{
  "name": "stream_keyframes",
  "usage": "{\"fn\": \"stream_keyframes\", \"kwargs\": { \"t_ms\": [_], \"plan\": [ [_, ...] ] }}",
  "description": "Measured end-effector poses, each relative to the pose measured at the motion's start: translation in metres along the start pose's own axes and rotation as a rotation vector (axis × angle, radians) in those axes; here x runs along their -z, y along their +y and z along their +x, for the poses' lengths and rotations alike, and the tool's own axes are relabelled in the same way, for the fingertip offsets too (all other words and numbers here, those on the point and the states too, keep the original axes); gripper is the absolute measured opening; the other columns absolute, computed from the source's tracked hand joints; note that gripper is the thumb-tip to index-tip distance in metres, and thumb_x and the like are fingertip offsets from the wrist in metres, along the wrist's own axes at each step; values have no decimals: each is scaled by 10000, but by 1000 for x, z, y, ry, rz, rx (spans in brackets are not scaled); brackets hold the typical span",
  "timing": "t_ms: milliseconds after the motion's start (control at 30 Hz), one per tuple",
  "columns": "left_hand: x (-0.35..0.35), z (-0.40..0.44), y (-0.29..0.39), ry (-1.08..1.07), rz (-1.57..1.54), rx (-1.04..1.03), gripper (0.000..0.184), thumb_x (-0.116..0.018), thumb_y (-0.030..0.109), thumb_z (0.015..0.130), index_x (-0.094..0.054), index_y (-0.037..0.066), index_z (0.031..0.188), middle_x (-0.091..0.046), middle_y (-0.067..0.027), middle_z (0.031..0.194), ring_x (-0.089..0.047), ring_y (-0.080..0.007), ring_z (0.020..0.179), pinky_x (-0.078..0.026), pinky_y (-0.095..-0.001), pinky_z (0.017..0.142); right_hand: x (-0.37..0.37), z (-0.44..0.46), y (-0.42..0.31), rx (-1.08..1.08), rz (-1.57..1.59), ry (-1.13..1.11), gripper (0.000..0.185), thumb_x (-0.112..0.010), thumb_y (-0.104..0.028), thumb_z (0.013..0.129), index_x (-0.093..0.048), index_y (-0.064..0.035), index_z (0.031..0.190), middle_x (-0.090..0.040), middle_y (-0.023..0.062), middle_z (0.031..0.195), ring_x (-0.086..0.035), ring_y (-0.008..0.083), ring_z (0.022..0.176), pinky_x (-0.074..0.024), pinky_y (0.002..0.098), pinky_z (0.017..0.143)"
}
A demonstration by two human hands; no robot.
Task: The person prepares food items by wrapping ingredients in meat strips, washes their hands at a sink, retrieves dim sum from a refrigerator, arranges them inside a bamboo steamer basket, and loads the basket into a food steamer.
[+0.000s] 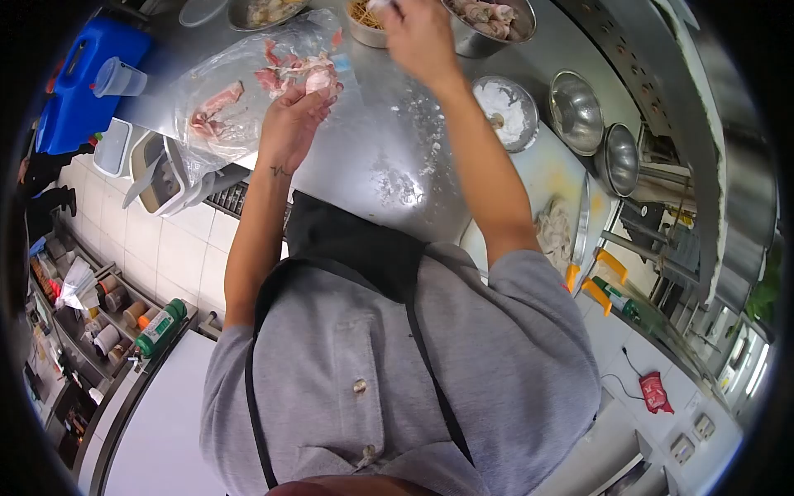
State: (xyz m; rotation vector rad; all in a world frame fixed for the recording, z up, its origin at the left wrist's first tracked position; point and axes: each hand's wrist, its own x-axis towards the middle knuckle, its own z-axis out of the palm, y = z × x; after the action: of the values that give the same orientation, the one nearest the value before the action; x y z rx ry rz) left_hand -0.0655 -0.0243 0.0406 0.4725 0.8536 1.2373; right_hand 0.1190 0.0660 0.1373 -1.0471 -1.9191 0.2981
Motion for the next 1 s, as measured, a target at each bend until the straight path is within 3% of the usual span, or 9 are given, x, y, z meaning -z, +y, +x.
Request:
{"fn": "stream_keyframes", "kwargs": {
  "t_ms": [33, 133, 267, 533, 700, 833, 1000],
  "plan": [
    [-3, 1, 0, -2, -2, 1, 235, -675, 38, 850, -627, -43, 1066, -679, -84, 981, -590, -125, 834, -424, -249, 721, 0, -6, -12, 36, 69, -15, 143, -573, -109, 878, -630, 22, 874, -637, 137, 796, -634, 256, 742, -487, 347, 669],
    [-11, 1, -1, -3, -15, 8, 236, -670, 27, 851, -623, -47, 1070, -679, -89, 980, -591, -127, 837, -426, -248, 725, -7, -34, -18, 86, 168, -89, 133, -649, -57, 841, -630, -24, 968, -641, 97, 847, -631, 247, 760, -488, 344, 662],
    [-18, -3, -1, -28, -29, -13, 240, -665, 25, 857, -614, -56, 1078, -679, -103, 991, -595, -133, 843, -432, -250, 734, -10, -45, -20, 133, 208, -96, 114, -618, -34, 871, -597, -1, 977, -619, 118, 891, -604, 244, 735, -477, 330, 666],
    [-25, -6, -2, -48, -42, 3, 181, -602, 65, 914, -609, -42, 1060, -646, -86, 974, -596, -164, 884, -457, -281, 793, -11, -54, -14, 232, 105, -191, 215, -606, 41, 814, -566, -10, 1019, -589, 145, 925, -600, 346, 816, -481, 398, 703],
    [-29, -3, -1, -49, -171, 33, 150, -560, 89, 935, -590, -37, 1011, -642, -116, 965, -613, -210, 896, -472, -303, 805, -2, -52, -21, 228, 83, -174, 243, -606, 50, 801, -559, -3, 1034, -595, 156, 957, -603, 362, 863, -489, 398, 734],
    [-32, -3, 0, -68, -164, 10, 199, -594, 66, 916, -585, -55, 1074, -653, -120, 1021, -617, -190, 873, -471, -302, 777, 6, -47, -26, 245, 88, -136, 280, -562, 61, 793, -554, -30, 1058, -618, 162, 1006, -623, 392, 906, -519, 438, 730],
    [-36, -3, -1, -130, -140, -49, 209, -595, 74, 923, -588, -52, 1090, -654, -116, 1019, -616, -186, 869, -472, -289, 769, 3, -52, -19, 236, 84, -167, 267, -580, 53, 803, -555, -20, 1058, -618, 165, 998, -619, 385, 890, -511, 423, 737]
  ]
}}
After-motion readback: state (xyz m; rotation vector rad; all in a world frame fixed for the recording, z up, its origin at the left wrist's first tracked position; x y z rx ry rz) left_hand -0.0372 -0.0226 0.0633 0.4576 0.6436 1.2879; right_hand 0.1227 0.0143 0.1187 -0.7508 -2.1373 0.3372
